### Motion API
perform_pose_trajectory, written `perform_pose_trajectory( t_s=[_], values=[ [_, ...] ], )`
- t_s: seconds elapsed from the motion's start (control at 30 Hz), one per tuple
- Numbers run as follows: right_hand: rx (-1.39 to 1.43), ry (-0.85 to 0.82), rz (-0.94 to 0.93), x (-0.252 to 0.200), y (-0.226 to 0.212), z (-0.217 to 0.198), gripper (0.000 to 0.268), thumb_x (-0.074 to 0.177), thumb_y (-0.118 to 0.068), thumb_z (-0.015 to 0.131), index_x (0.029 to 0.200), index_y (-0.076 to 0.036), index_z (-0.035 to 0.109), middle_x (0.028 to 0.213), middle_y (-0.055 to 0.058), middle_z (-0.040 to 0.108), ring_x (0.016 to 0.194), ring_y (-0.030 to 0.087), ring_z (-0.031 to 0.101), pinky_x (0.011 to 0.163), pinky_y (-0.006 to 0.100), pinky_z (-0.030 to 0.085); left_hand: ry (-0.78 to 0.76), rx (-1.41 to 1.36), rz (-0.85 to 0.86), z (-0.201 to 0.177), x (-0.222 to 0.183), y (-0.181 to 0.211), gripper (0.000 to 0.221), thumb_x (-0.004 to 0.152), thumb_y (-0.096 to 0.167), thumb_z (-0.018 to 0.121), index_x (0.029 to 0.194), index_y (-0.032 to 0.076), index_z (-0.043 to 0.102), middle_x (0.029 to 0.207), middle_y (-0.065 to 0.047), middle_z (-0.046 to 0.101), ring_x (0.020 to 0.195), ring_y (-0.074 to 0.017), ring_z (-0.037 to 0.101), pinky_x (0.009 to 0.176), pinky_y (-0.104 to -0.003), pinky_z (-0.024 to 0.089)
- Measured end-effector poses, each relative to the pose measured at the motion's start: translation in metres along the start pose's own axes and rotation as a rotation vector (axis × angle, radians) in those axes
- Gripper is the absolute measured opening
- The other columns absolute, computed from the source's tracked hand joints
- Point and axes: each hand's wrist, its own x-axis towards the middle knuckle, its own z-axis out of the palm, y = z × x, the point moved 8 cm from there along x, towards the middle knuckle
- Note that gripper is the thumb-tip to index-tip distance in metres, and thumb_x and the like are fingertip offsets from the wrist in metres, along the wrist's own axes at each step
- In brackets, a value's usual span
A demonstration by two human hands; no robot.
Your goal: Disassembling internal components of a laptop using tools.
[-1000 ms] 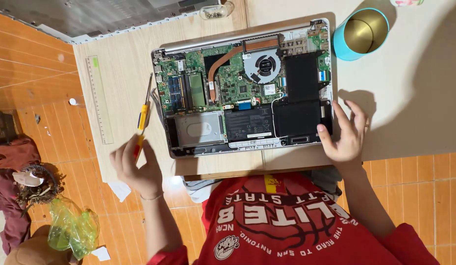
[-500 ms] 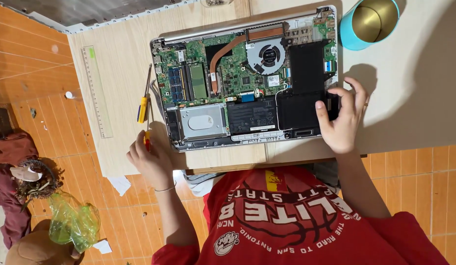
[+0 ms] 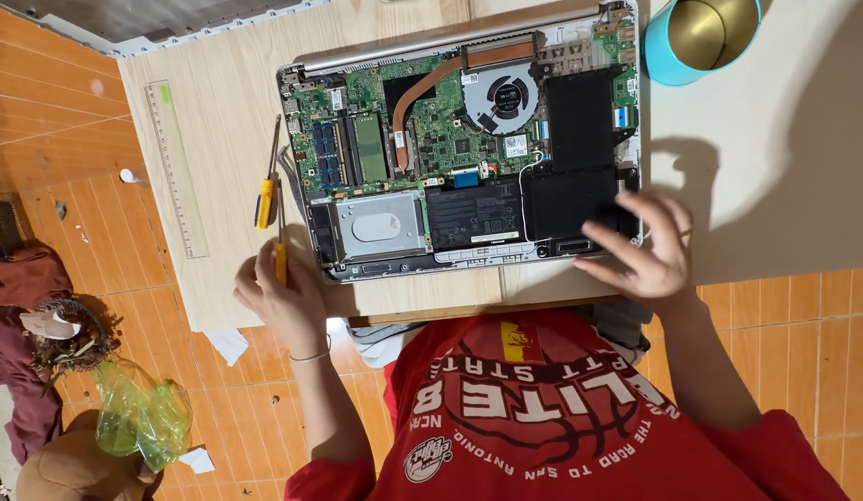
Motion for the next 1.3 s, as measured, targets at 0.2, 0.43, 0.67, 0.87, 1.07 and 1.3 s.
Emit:
perform_pose_trajectory(
  t_s=[0.2,0.43,0.67,0.87,1.07,1.3],
  values=[
    [0.007,-0.202,0.214,0.013,-0.018,-0.009,0.033,0.079,-0.027,0.09,0.108,-0.016,0.081,0.131,0.003,0.064,0.128,0.028,0.053,0.113,0.041,0.041,0.115,-0.237,0.206,-0.025,-0.008,0.07,0.038,0.098,-0.004,0.068,0.134,0.006,0.062,0.134,-0.016,0.052,0.125,-0.0331,0.053,0.104,-0.042,0.047],
    [0.1,-0.254,0.233,0.027,-0.01,-0.007,0.029,0.077,-0.026,0.088,0.102,-0.015,0.08,0.123,0.003,0.065,0.121,0.023,0.056,0.11,0.041,0.039,-0.238,-0.594,0.585,-0.005,-0.023,0.198,0.039,0.081,0.013,0.088,0.116,0.007,0.07,0.118,-0.007,0.061,0.112,-0.0265,0.056,0.095,-0.041,0.045],
    [0.014,-0.343,0.145,0.047,-0.02,-0.011,0.024,0.08,-0.028,0.087,0.097,-0.015,0.079,0.116,0.0,0.067,0.116,0.023,0.059,0.109,0.043,0.04,-0.373,-0.563,0.807,0.021,-0.033,0.25,0.029,0.088,0.014,0.079,0.116,0.013,0.076,0.121,-0.004,0.061,0.116,-0.0261,0.056,0.098,-0.04,0.048],
    [-0.001,-0.363,0.099,0.051,-0.021,-0.012,0.024,0.079,-0.03,0.087,0.096,-0.015,0.079,0.111,-0.001,0.067,0.109,0.02,0.061,0.108,0.044,0.041,-0.405,-0.532,0.868,0.039,-0.038,0.261,0.028,0.086,0.016,0.078,0.114,0.015,0.078,0.121,-0.004,0.062,0.115,-0.0246,0.056,0.094,-0.037,0.047],
    [0.019,-0.365,0.071,0.054,-0.022,-0.011,0.023,0.08,-0.028,0.087,0.095,-0.014,0.077,0.106,-0.002,0.067,0.105,0.019,0.064,0.108,0.044,0.042,-0.446,-0.576,0.832,0.048,-0.039,0.263,0.018,0.088,0.019,0.079,0.104,0.012,0.077,0.116,-0.003,0.062,0.11,-0.0243,0.056,0.091,-0.038,0.046],
    [-0.001,-0.378,0.026,0.05,-0.022,-0.007,0.02,0.082,-0.026,0.086,0.094,-0.013,0.076,0.106,-0.001,0.068,0.102,0.019,0.065,0.105,0.043,0.041,-0.425,-0.583,0.82,0.047,-0.036,0.263,0.012,0.09,0.016,0.078,0.1,0.009,0.075,0.112,-0.003,0.063,0.106,-0.0237,0.058,0.091,-0.037,0.047]
  ],
)
